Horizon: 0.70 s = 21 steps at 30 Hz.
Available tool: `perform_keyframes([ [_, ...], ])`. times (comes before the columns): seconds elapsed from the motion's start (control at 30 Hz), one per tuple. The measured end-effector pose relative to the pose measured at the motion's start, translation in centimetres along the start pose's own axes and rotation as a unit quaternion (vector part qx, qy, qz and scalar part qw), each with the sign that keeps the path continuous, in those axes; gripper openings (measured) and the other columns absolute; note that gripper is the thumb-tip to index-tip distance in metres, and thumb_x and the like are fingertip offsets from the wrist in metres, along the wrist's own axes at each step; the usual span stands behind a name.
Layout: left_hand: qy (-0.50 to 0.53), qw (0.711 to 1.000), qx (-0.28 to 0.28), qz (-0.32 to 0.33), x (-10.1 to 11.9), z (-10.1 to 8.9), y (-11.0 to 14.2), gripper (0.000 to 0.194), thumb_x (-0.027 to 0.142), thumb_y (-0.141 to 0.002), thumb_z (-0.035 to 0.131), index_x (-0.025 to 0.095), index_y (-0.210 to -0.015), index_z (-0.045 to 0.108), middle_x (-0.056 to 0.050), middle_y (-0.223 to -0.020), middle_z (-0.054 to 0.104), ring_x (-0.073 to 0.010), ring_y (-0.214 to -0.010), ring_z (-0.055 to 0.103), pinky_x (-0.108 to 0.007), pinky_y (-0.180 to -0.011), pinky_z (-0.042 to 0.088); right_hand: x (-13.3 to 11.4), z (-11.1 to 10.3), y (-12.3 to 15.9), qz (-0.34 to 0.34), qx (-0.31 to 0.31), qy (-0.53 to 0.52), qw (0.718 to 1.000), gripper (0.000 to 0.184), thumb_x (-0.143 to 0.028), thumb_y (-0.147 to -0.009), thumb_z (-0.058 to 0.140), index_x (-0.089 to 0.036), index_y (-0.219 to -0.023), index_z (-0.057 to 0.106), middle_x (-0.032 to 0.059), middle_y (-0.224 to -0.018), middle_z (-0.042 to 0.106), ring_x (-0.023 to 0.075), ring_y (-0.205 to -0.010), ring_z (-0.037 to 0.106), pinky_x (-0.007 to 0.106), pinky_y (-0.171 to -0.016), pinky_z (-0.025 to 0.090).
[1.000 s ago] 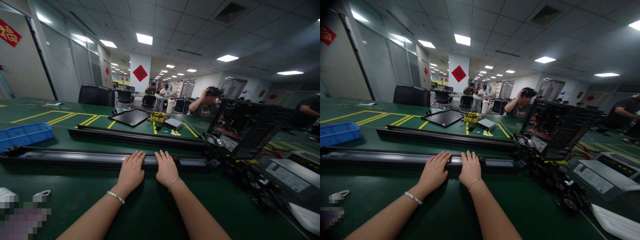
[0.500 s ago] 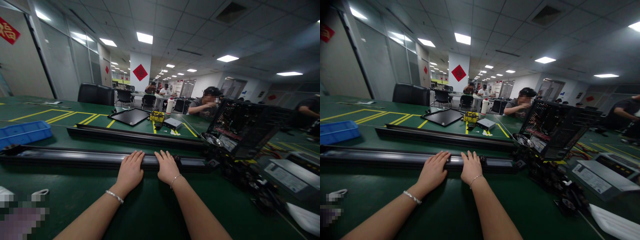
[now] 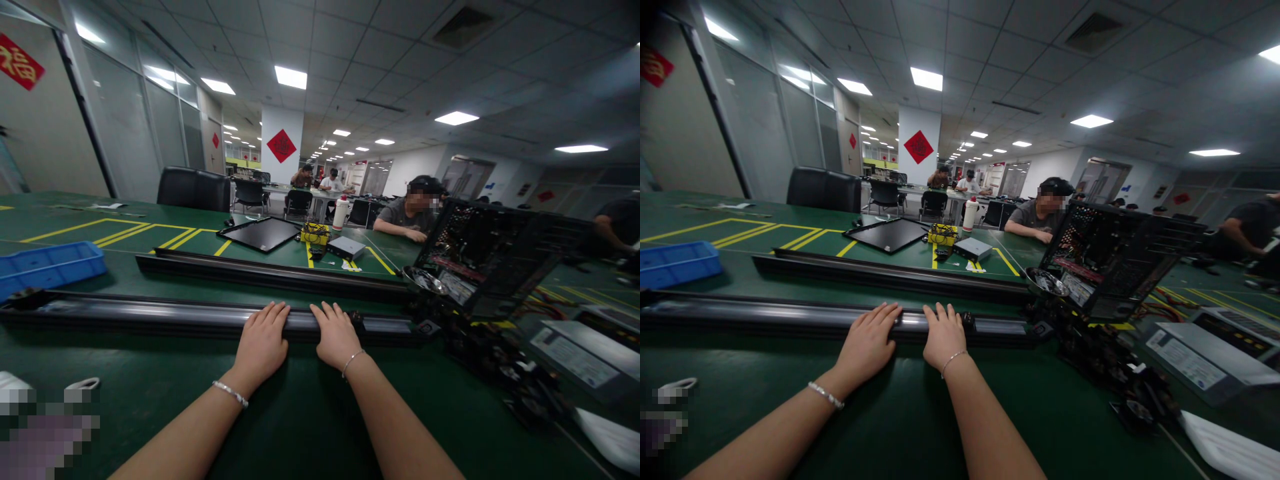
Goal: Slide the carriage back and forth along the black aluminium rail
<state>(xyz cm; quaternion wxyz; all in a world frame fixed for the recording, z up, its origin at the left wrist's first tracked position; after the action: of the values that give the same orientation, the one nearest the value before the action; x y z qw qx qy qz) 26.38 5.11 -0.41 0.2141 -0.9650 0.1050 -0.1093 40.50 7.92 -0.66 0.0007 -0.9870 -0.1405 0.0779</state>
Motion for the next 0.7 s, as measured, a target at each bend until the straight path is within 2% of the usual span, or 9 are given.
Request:
perform_keyframes([
  [0.7, -0.002, 1.0, 0.002, 0.001, 0.01, -0.09, 0.02, 0.057, 0.014, -0.07, 0.046, 0.02, -0.127, 0.049, -0.005, -0.137, 0.048, -0.0217, -0.129, 0.038, -0.04, -0.105, 0.029, -0.07, -0.11, 0.02, 0.002, -0.005, 0.0, 1.0, 0.083, -0.013, -0.064, 0.055, -0.028, -0.141, 0.028, 0.0062, -0.148, 0.026, 0.0282, -0.136, 0.016, 0.045, -0.108, 0.018],
])
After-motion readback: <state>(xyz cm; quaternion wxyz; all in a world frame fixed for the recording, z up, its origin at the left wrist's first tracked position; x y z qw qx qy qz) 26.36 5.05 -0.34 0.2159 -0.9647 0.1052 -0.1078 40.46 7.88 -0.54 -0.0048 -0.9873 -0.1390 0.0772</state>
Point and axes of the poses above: each hand's wrist, its own y-axis away from the middle knuckle, its own z-axis out of the palm, x = y × z, the point moved 7 cm from there along -y, towards the middle knuckle
